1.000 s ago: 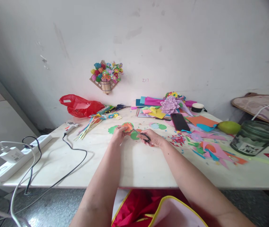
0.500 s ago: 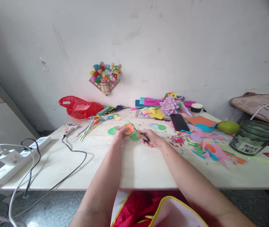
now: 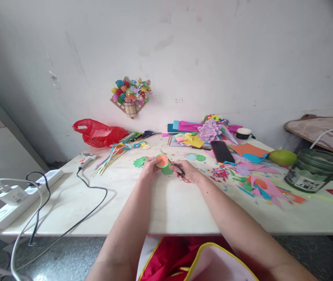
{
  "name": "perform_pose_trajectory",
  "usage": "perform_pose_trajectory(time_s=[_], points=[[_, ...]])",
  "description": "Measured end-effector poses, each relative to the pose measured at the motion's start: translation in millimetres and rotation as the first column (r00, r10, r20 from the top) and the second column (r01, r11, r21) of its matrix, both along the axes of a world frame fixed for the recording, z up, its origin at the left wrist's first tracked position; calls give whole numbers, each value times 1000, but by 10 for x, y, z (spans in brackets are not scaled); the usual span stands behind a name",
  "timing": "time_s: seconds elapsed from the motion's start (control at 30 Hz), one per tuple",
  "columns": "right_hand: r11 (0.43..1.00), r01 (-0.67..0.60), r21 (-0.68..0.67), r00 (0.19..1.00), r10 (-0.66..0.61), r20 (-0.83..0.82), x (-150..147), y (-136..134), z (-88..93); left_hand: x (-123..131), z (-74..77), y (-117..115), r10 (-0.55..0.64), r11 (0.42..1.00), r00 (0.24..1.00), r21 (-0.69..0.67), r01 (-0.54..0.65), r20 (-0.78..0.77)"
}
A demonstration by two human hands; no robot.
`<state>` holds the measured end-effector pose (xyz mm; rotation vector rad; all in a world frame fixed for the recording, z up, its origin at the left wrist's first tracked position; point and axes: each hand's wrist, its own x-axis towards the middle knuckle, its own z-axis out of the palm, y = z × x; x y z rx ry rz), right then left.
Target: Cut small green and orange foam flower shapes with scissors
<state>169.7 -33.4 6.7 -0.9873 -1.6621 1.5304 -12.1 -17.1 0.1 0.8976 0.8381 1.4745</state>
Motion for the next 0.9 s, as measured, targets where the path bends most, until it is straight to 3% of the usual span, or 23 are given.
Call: perform_pose_trajectory(time_s=[0.9], points=[[999, 49, -18, 999, -49, 11, -57, -123, 146, -25, -46, 60, 19, 1000, 1000, -10, -19, -11]])
